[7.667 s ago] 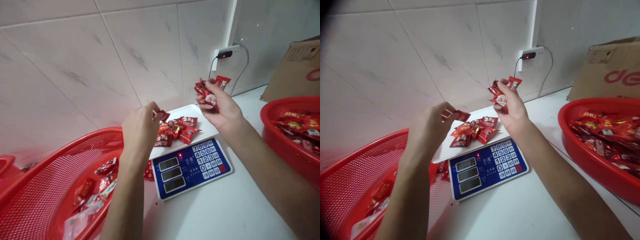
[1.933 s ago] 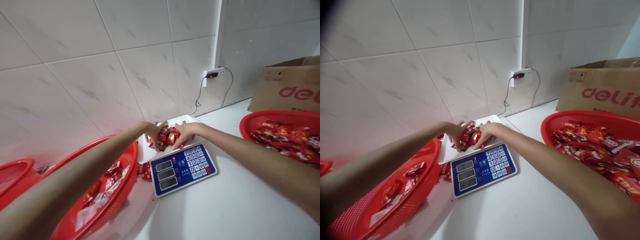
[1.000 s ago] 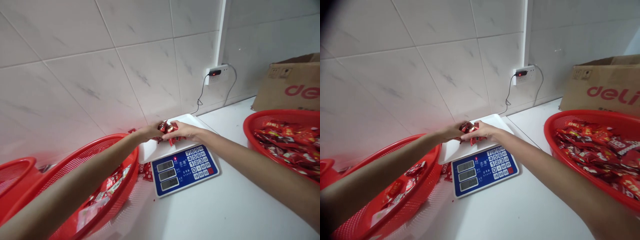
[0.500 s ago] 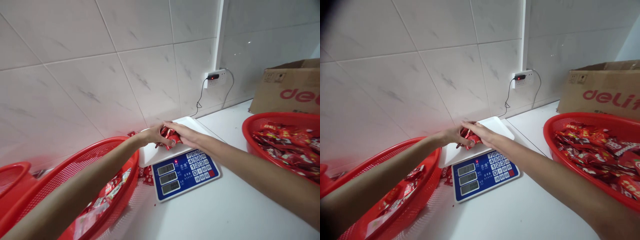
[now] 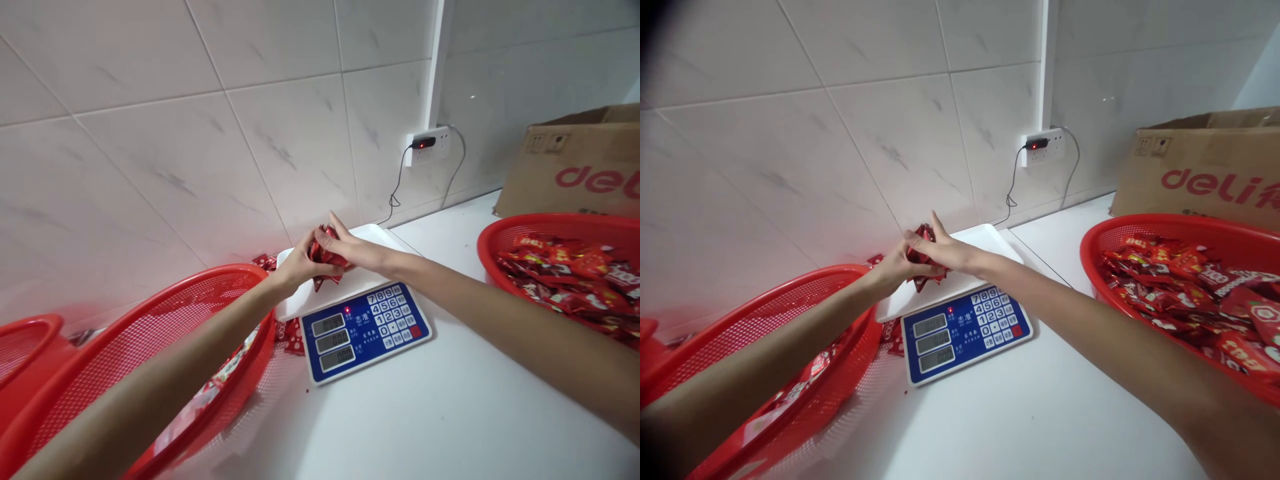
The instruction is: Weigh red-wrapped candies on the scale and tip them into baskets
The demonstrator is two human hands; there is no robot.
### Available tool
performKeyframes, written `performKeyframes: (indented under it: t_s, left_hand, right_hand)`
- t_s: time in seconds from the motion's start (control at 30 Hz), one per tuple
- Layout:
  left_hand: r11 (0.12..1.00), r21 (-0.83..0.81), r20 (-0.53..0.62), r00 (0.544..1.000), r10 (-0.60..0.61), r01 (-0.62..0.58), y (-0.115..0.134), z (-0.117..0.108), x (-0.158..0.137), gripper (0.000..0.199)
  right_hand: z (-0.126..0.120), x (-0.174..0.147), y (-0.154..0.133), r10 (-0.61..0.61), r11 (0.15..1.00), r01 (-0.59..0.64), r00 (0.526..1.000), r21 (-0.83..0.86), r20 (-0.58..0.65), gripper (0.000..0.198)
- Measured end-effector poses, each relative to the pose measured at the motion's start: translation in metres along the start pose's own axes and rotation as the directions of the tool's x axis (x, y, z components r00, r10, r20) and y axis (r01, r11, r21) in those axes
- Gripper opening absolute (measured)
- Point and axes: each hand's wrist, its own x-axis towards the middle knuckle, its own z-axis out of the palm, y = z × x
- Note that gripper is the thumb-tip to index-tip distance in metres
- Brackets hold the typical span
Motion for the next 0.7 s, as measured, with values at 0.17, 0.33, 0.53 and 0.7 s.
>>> performKeyframes:
  t_s: [0.17, 0.33, 0.53, 0.7]
  left_hand:
    - [0.998, -0.045, -0.052, 0.998, -0.038, 0.036, -0.006, -0.003, -0.006, 0.052]
    - [0.991, -0.104, 0.006, 0.997, -0.082, 0.082, 0.008, -0.019, -0.023, 0.049]
    - [0.977, -0.126, 0.017, 0.986, -0.169, 0.169, 0.022, -0.041, -0.043, 0.048]
    - [0.975, -0.144, 0.013, 0.985, -0.171, 0.171, 0.027, -0.024, -0.034, 0.047]
  right_hand:
    - [0.002, 0.005, -0.012, 0.029, 0.991, -0.016, 0.995, -0.13, 0.091, 0.11]
    - [-0.01, -0.01, -0.013, 0.139, 0.967, -0.11, 0.983, -0.231, 0.116, 0.107]
    - [-0.045, -0.035, 0.0, 0.24, 0.965, -0.245, 0.969, -0.094, -0.066, 0.064]
    - [-0.029, -0.029, 0.018, 0.2, 0.89, -0.197, 0.979, -0.411, -0.036, 0.061]
